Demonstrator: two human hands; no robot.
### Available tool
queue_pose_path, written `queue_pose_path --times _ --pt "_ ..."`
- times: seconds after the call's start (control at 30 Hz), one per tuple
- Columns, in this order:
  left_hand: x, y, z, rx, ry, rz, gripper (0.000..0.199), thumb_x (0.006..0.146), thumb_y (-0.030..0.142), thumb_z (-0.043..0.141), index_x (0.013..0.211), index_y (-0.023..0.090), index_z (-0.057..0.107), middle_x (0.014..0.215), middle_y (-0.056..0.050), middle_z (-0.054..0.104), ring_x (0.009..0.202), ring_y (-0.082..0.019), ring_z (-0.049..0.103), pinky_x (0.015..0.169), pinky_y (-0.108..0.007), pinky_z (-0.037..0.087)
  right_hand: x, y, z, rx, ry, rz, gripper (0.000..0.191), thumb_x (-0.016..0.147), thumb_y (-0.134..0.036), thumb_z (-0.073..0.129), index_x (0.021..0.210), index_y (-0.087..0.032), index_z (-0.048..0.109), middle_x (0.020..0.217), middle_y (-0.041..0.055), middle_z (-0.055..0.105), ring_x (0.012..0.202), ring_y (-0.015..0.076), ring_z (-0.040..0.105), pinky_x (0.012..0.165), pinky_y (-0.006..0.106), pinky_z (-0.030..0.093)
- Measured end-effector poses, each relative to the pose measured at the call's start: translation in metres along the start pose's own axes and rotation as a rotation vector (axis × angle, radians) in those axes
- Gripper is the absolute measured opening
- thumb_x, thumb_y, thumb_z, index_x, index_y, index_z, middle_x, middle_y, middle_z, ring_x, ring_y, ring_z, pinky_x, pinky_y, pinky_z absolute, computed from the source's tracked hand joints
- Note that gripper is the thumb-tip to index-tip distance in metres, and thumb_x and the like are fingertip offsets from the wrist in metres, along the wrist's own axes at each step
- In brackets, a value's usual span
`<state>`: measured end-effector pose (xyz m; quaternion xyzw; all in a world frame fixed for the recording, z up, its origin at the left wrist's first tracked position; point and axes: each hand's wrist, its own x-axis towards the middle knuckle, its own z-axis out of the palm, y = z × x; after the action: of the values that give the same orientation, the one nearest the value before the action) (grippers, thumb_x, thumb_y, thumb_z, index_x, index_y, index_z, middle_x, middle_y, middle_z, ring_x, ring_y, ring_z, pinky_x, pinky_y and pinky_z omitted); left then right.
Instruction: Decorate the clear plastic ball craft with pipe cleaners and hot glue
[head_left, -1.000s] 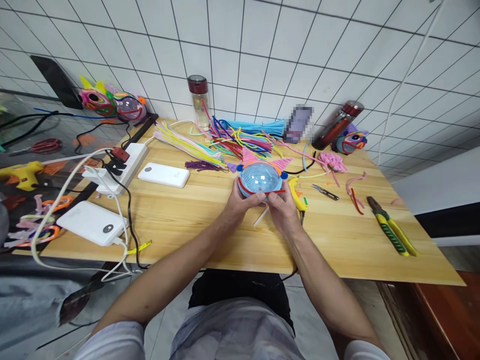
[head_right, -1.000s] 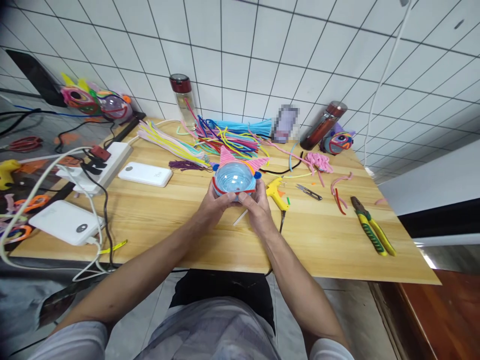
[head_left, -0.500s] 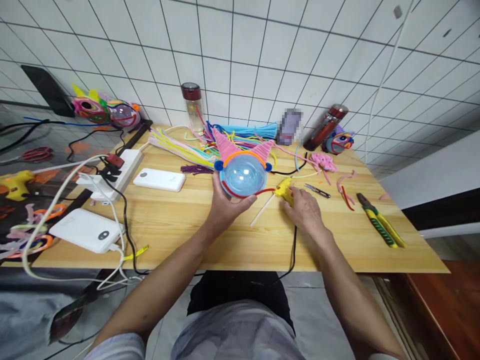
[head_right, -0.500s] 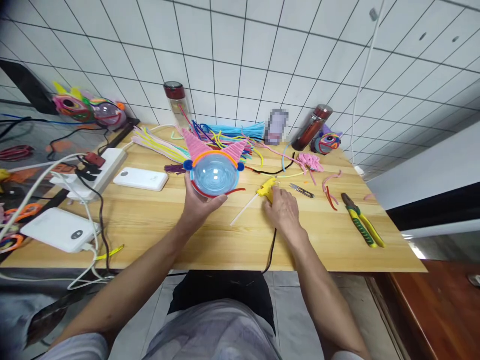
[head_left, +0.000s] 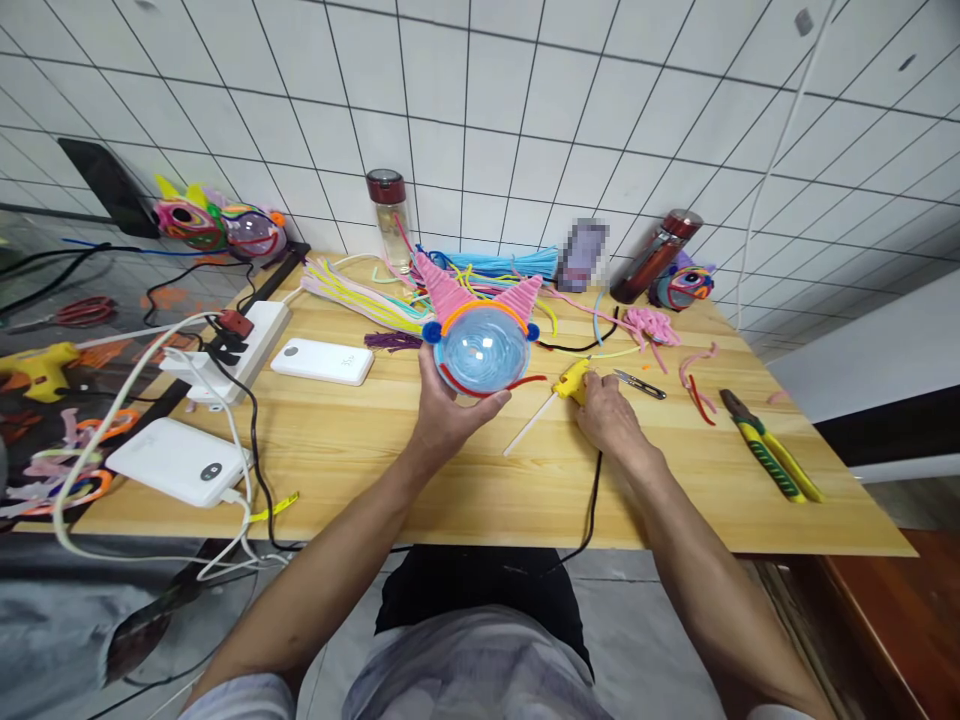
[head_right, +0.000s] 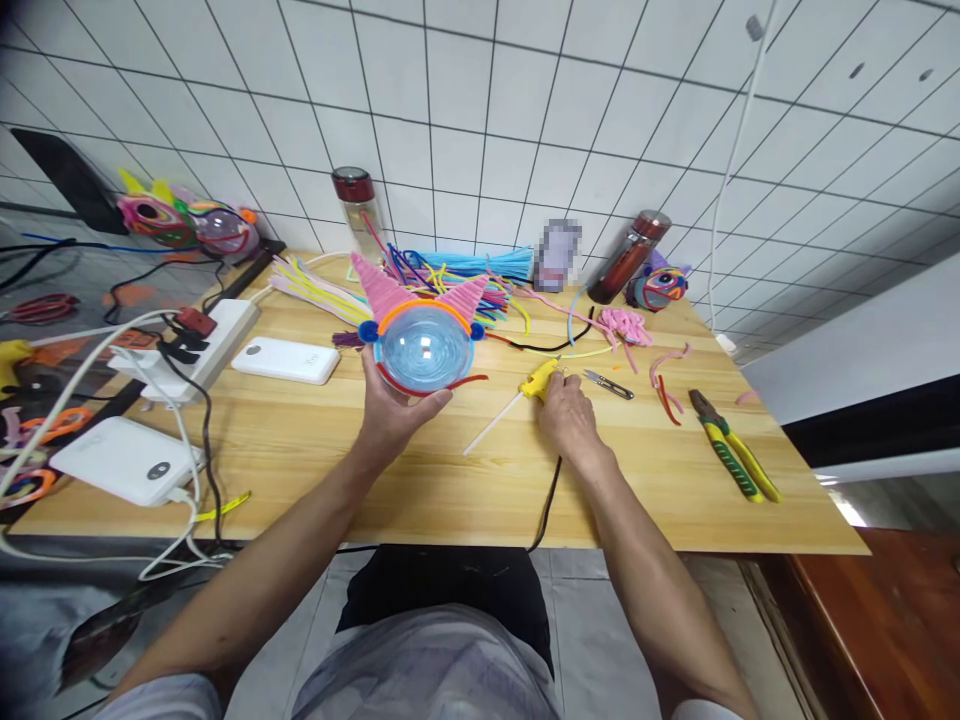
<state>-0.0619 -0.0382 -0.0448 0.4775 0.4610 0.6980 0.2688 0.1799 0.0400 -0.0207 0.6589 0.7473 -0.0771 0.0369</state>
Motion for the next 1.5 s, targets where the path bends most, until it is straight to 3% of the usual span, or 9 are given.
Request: queue_pose_path --times 0.1,0.23,0.3,0.37,0.43,0.53,0.73,0.9,1.5 --pt "0.001 0.001 -0.002 -0.010 0.021 -0.010 0.141 0.068 0.071 0.100 0.174 0.031 0.015 0.170 -0.021 0.046 0.162 -0.038 0.051 0.135 -0.056 0.043 0.003 0.013 0.007 0.132 0.084 -0.015 0.054 0.093 -0.009 0.054 0.147 -0.009 0.058 0.138 0.0246 0.060 0.114 0.0358 0.070 0.102 0.047 0.056" --pt "0.006 0.007 -0.004 -0.055 0.047 -0.019 0.134 0.067 0.069 0.101 0.170 0.031 0.024 0.166 -0.019 0.050 0.158 -0.036 0.054 0.132 -0.054 0.047 -0.001 0.039 0.009 0.388 0.438 -0.074 0.058 0.083 -0.021 0.065 0.140 -0.013 0.065 0.126 0.0197 0.065 0.123 0.0375 0.066 0.107 0.050 0.057" --pt "0.009 0.009 -0.004 -0.088 0.047 -0.022 0.128 0.067 0.068 0.101 0.167 0.031 0.029 0.161 -0.017 0.055 0.153 -0.034 0.059 0.130 -0.052 0.049 -0.008 0.047 0.006 0.549 0.612 -0.059 0.046 0.082 -0.030 0.069 0.126 -0.017 0.071 0.113 0.0145 0.069 0.111 0.0358 0.069 0.101 0.052 0.060" --pt "0.012 0.009 -0.004 -0.121 0.048 -0.033 0.125 0.066 0.068 0.101 0.163 0.029 0.034 0.154 -0.016 0.060 0.146 -0.034 0.064 0.127 -0.051 0.052 -0.019 0.047 0.001 0.740 0.651 -0.033 0.033 0.084 -0.041 0.073 0.110 -0.020 0.074 0.099 0.0094 0.072 0.092 0.0316 0.070 0.089 0.050 0.063" --pt "0.014 0.009 -0.004 -0.151 0.052 -0.052 0.125 0.063 0.068 0.102 0.161 0.028 0.036 0.150 -0.016 0.063 0.142 -0.034 0.066 0.124 -0.050 0.054 -0.030 0.040 -0.005 0.923 0.571 -0.094 0.031 0.086 -0.046 0.076 0.105 -0.021 0.074 0.094 0.0072 0.075 0.084 0.0284 0.072 0.081 0.046 0.064" --pt "0.014 0.008 -0.005 -0.171 0.064 -0.078 0.125 0.060 0.065 0.104 0.159 0.028 0.036 0.155 -0.018 0.061 0.142 -0.034 0.066 0.121 -0.049 0.056 -0.044 0.023 -0.012 1.087 0.388 -0.362 0.032 0.092 -0.044 0.079 0.115 -0.023 0.077 0.097 0.0065 0.080 0.086 0.0267 0.076 0.076 0.040 0.064" --pt "0.014 0.006 -0.008 -0.171 0.050 -0.119 0.123 0.060 0.064 0.104 0.155 0.028 0.034 0.158 -0.018 0.059 0.142 -0.034 0.066 0.121 -0.048 0.056 -0.050 0.010 -0.004 1.133 0.208 -0.729 0.021 0.108 -0.039 0.069 0.121 -0.027 0.081 0.120 0.0090 0.082 0.097 0.0250 0.078 0.090 0.043 0.066" --pt "0.015 0.004 -0.010 -0.166 -0.014 -0.127 0.123 0.061 0.064 0.104 0.156 0.029 0.034 0.153 -0.017 0.063 0.139 -0.033 0.069 0.120 -0.049 0.057 -0.047 0.013 0.003 1.126 0.172 -0.759 0.020 0.109 -0.041 0.068 0.117 -0.027 0.080 0.110 0.0078 0.080 0.080 0.0216 0.072 0.074 0.039 0.063" --pt "0.011 0.005 -0.010 -0.194 -0.096 -0.167 0.116 0.064 0.066 0.103 0.154 0.026 0.041 0.153 -0.018 0.066 0.143 -0.037 0.068 0.120 -0.053 0.059 -0.050 0.019 0.010 1.181 0.001 -0.774 0.020 0.108 -0.041 0.070 0.117 -0.025 0.079 0.104 0.0093 0.078 0.074 0.0198 0.065 0.067 0.035 0.058"
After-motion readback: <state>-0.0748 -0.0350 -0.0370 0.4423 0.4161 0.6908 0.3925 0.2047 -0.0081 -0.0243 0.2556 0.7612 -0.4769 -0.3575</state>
